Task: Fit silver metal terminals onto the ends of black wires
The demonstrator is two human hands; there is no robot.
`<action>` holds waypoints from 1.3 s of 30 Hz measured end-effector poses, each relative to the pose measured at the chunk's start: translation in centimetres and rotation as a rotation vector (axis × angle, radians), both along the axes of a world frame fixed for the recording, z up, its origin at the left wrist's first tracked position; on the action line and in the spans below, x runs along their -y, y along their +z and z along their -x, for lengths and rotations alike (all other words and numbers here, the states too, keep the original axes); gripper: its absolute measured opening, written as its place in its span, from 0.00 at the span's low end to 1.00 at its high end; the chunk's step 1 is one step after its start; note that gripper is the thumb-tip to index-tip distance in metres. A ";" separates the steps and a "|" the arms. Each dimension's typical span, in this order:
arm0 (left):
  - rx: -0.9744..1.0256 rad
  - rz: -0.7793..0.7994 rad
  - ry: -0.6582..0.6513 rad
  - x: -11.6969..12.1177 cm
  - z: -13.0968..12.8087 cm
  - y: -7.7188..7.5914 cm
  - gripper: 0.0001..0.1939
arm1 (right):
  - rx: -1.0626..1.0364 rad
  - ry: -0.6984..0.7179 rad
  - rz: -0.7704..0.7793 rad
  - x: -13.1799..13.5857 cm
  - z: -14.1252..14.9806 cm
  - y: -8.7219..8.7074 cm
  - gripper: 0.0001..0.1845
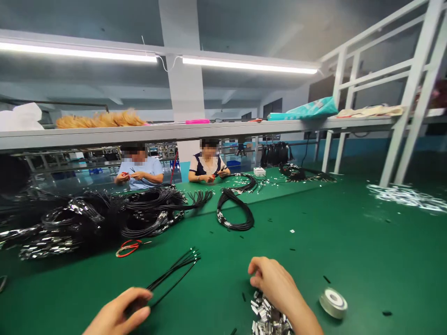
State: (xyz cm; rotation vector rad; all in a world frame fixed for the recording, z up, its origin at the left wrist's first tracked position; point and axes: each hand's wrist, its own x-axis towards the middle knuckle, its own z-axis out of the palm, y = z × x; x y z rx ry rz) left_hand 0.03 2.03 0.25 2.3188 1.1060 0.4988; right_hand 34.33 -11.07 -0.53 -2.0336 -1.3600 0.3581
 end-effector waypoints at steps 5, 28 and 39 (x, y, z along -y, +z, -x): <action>-0.236 -0.272 0.106 -1.1 -7.2 -1.7 0.09 | 0.102 -0.001 0.124 0.4 0.7 -0.9 0.16; 0.249 -0.174 -0.115 4.0 -10.6 -1.0 0.12 | -0.790 0.382 -0.278 -2.0 4.7 0.7 0.07; 0.290 -0.209 -0.086 3.8 -10.6 -1.7 0.13 | -0.713 0.284 -0.350 -2.2 4.5 0.3 0.12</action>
